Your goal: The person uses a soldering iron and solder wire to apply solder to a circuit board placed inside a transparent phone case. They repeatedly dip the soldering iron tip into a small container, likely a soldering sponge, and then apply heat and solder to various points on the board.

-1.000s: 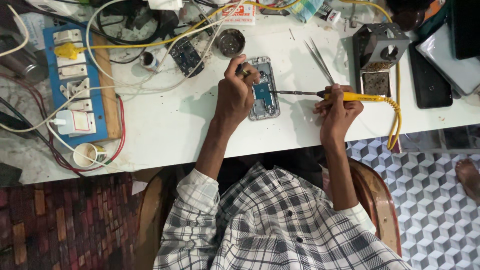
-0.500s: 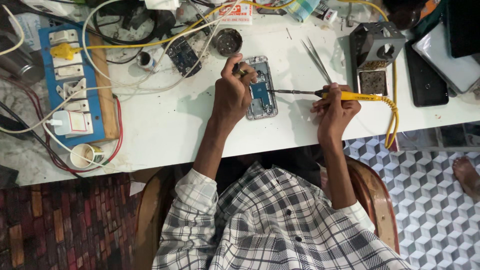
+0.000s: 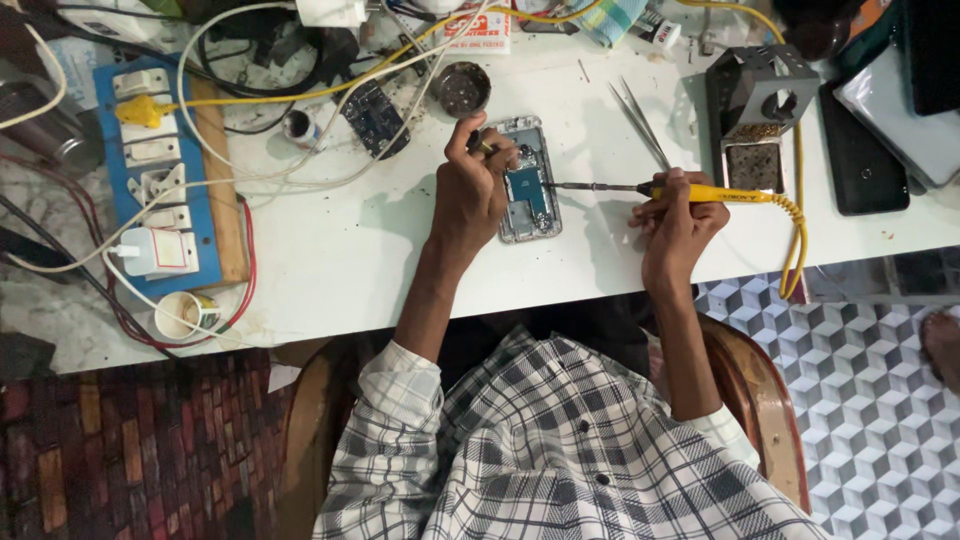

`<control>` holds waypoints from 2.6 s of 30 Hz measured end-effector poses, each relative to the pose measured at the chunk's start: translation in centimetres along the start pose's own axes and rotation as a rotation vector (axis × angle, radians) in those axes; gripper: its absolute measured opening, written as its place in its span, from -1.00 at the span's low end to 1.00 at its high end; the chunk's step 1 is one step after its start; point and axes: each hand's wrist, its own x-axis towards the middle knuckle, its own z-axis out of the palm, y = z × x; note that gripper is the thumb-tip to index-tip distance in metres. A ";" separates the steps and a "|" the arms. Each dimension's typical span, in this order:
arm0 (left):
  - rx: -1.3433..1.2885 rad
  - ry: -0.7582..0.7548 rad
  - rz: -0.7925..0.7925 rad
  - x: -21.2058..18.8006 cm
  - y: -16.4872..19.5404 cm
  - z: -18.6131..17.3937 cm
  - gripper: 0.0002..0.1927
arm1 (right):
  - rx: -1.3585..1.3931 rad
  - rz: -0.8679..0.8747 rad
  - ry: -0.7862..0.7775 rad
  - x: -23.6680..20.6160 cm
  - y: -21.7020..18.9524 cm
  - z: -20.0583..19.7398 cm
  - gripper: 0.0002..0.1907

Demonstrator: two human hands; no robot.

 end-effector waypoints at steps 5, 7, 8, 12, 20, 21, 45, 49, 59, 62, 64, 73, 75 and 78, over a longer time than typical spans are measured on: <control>0.005 -0.004 0.002 0.1 0.2 -0.2 -0.53 | 0.003 -0.017 -0.002 0.0 0.1 0.0 -0.78; 0.003 -0.005 0.008 0.1 0.3 -0.1 -0.52 | 0.002 -0.019 0.008 0.0 0.0 -0.1 -0.78; 0.002 -0.004 0.013 0.1 0.3 -0.1 -0.52 | 0.007 -0.019 0.013 0.0 0.0 -0.1 -0.78; -0.002 0.002 0.003 0.1 0.3 -0.1 -0.51 | 0.020 0.013 0.042 0.0 0.0 -0.1 -0.81; -0.022 -0.005 0.024 0.1 0.3 -0.2 -0.52 | -0.015 -0.016 -0.014 -0.2 -0.4 0.0 -0.79; -0.019 -0.001 0.021 0.1 0.3 -0.2 -0.51 | 0.002 -0.011 -0.004 -0.2 -0.5 0.0 -0.80; -0.075 0.055 -0.242 1.7 2.2 -7.1 -0.67 | 0.322 0.301 0.123 -0.5 -4.3 0.1 -0.78; 0.238 0.021 -0.382 1.5 1.0 -8.1 -0.77 | 0.460 0.453 0.094 -0.9 -6.4 -0.1 -0.78; 0.814 0.060 -0.728 3.3 -0.6 -5.6 -0.51 | 0.499 0.423 0.104 -1.1 -7.6 -0.4 -0.82; 0.754 0.009 -0.785 4.8 0.1 -5.3 -0.21 | 0.386 0.239 0.143 -1.3 -7.8 -0.5 -0.78; 0.752 0.052 -0.710 5.5 0.2 -4.8 -0.29 | 0.326 0.122 0.163 -1.3 -7.8 -0.6 -0.77; 0.749 -0.003 -0.660 5.9 -1.2 -4.0 -0.48 | 0.119 -0.178 0.010 -2.3 -5.4 0.4 -0.81; 0.719 -0.008 -0.645 6.0 -1.2 -3.8 -0.40 | 0.107 -0.159 0.026 -2.1 -4.7 1.0 -0.82; 0.691 0.035 -0.543 6.0 -1.3 -3.6 -0.16 | 0.041 -0.172 0.003 -2.6 -4.2 1.0 -0.82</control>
